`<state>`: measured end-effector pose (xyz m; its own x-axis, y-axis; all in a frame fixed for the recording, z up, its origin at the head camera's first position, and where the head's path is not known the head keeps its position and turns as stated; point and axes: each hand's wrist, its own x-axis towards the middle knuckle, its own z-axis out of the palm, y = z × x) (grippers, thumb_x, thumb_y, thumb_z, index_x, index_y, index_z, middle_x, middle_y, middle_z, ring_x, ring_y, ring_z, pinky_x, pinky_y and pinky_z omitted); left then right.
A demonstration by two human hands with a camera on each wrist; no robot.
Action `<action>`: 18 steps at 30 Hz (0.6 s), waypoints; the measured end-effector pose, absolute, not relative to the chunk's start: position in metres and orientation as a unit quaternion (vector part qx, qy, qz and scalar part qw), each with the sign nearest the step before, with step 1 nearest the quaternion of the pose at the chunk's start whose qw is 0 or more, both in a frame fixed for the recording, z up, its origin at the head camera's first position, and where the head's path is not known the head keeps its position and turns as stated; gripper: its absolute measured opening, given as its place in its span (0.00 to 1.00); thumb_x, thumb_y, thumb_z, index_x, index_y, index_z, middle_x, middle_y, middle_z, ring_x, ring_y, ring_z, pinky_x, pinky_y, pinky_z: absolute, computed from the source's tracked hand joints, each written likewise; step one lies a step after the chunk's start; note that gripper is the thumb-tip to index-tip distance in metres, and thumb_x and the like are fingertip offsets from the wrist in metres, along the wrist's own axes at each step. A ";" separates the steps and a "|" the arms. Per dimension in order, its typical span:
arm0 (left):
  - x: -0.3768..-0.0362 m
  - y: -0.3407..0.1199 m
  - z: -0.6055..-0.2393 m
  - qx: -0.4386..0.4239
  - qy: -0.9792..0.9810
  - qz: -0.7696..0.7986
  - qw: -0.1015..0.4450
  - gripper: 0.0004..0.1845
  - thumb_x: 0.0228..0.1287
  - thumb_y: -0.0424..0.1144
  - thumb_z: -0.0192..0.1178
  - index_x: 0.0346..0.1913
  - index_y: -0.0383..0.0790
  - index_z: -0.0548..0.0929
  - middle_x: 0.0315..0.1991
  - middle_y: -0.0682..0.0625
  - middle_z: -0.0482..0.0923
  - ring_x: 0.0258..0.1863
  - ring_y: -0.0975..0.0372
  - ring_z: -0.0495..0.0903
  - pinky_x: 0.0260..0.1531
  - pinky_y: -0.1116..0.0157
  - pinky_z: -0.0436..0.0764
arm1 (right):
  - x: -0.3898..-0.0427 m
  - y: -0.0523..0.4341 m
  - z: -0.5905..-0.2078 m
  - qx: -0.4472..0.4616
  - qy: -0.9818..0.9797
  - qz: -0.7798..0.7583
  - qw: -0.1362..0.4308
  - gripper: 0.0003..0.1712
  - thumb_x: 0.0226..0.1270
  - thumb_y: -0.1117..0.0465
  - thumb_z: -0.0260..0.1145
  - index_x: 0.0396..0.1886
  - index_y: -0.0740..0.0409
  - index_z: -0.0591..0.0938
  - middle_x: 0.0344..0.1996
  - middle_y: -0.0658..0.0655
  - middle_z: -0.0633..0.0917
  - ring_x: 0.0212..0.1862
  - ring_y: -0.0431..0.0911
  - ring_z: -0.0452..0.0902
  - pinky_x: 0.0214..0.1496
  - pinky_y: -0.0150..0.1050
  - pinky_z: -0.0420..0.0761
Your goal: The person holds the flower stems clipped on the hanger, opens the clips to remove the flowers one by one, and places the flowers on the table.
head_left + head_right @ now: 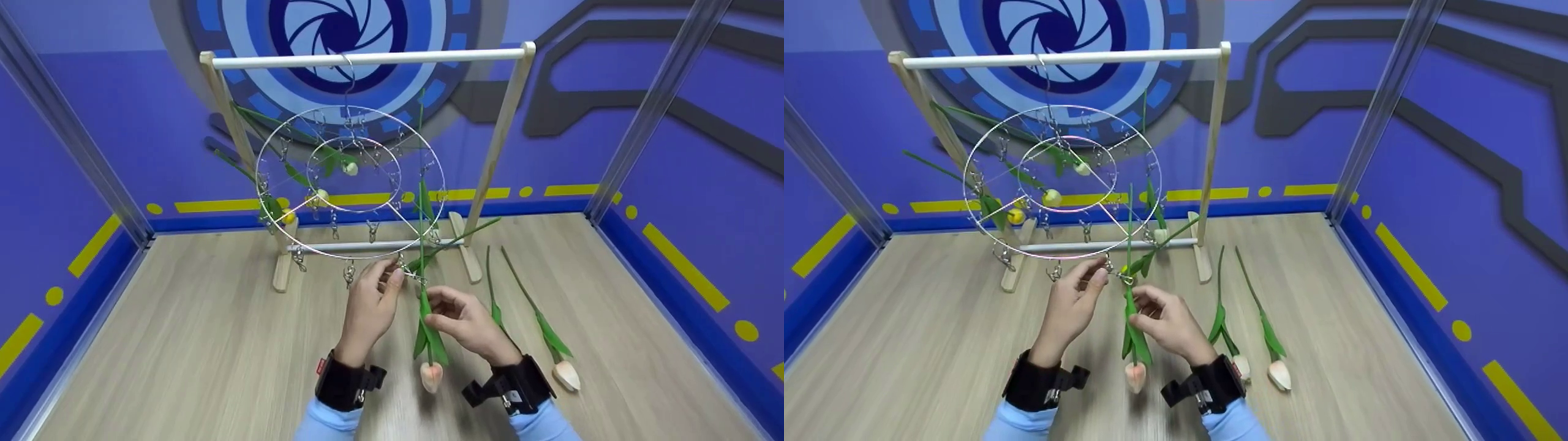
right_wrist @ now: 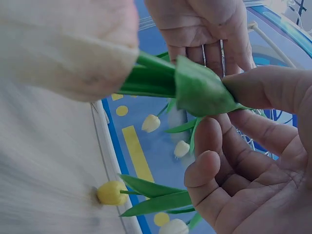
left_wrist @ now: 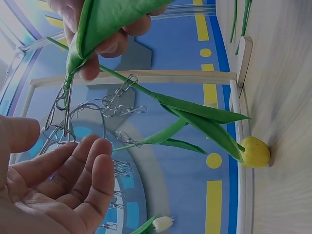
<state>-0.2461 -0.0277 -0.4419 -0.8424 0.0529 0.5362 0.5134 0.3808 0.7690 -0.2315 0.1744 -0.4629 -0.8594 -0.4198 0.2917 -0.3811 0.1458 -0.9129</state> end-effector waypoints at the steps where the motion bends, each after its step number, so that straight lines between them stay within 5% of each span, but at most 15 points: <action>1: -0.246 -0.027 -0.442 -0.176 -0.801 -0.527 0.221 0.17 0.78 0.38 0.57 0.58 0.28 0.82 0.46 0.42 0.85 0.40 0.55 0.84 0.40 0.62 0.84 | -0.232 0.175 -0.463 -0.268 0.757 -0.596 0.013 0.20 0.69 0.73 0.65 0.59 0.72 0.80 0.43 0.68 0.85 0.42 0.40 0.82 0.46 0.32 0.81; 11: -0.247 -0.027 -0.442 -0.169 -0.801 -0.529 0.221 0.12 0.78 0.38 0.58 0.48 0.30 0.85 0.36 0.45 0.86 0.34 0.58 0.83 0.37 0.62 0.83 | -0.231 0.175 -0.463 -0.256 0.774 -0.579 -0.009 0.23 0.68 0.74 0.63 0.62 0.79 0.77 0.44 0.69 0.85 0.40 0.35 0.78 0.41 0.28 0.78; 18: -0.246 -0.027 -0.440 -0.164 -0.801 -0.539 0.205 0.11 0.78 0.39 0.58 0.42 0.35 0.86 0.32 0.49 0.85 0.30 0.63 0.80 0.33 0.67 0.79 | -0.233 0.177 -0.463 -0.273 0.783 -0.557 -0.049 0.25 0.68 0.76 0.60 0.64 0.76 0.77 0.37 0.58 0.77 0.35 0.37 0.68 0.37 0.29 0.70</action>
<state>-0.2458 -0.0268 -0.4399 -0.8623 0.0423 0.5046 0.4834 0.3659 0.7953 -0.2325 0.1767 -0.4629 -0.8460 -0.3730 0.3809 -0.4820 0.2301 -0.8454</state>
